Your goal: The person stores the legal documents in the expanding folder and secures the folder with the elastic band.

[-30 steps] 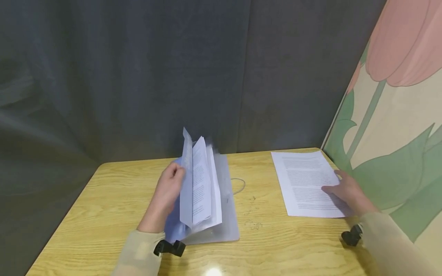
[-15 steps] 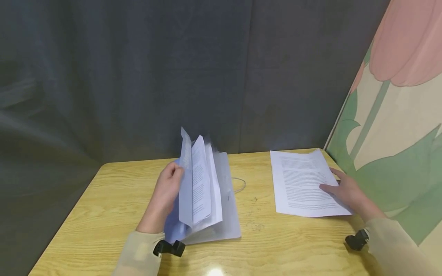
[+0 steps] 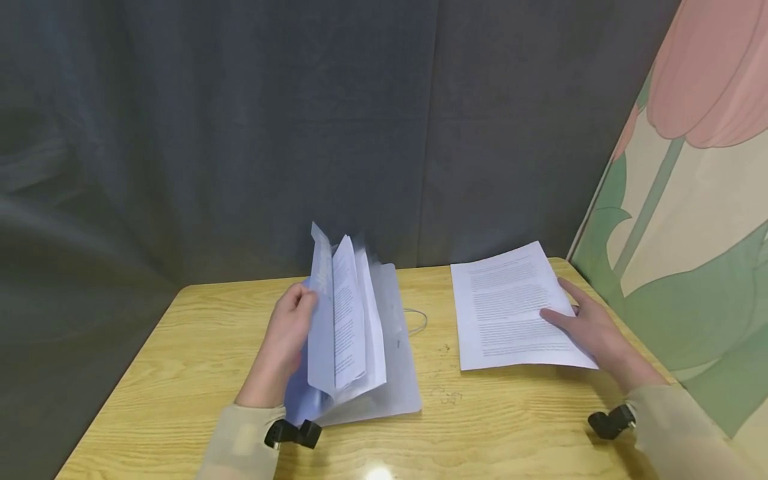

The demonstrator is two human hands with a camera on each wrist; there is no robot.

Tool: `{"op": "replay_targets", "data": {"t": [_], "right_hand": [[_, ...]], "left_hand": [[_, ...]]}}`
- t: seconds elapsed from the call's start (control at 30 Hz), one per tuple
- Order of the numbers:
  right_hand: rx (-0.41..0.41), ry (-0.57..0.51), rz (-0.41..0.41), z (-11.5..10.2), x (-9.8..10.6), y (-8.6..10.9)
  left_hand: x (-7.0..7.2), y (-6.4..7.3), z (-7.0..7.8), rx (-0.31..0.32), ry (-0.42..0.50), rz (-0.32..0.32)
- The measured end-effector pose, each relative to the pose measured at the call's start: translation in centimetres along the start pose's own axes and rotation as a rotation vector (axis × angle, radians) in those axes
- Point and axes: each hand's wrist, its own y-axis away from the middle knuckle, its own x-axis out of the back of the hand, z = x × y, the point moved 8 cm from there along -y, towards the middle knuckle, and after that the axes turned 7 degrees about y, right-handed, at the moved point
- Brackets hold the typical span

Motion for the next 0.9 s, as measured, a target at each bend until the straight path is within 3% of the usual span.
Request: {"op": "replay_targets", "data": {"t": [0.37,0.6,0.9], "right_hand": [[0.001,-0.134,0.008,-2.6,-1.0,0.3],[-0.002,-0.258,-0.028,-4.7,-2.3,0.7],[0.011,-0.402,-0.071,-8.1,-3.8,1.2]], "left_hand": [[0.3,0.2,-0.3,0.013,0.003,0.0],[0.6,0.2,-0.6,0.035,-0.007,0.007],[0.8,0.2,-0.4,0.009,-0.005,0.007]]}}
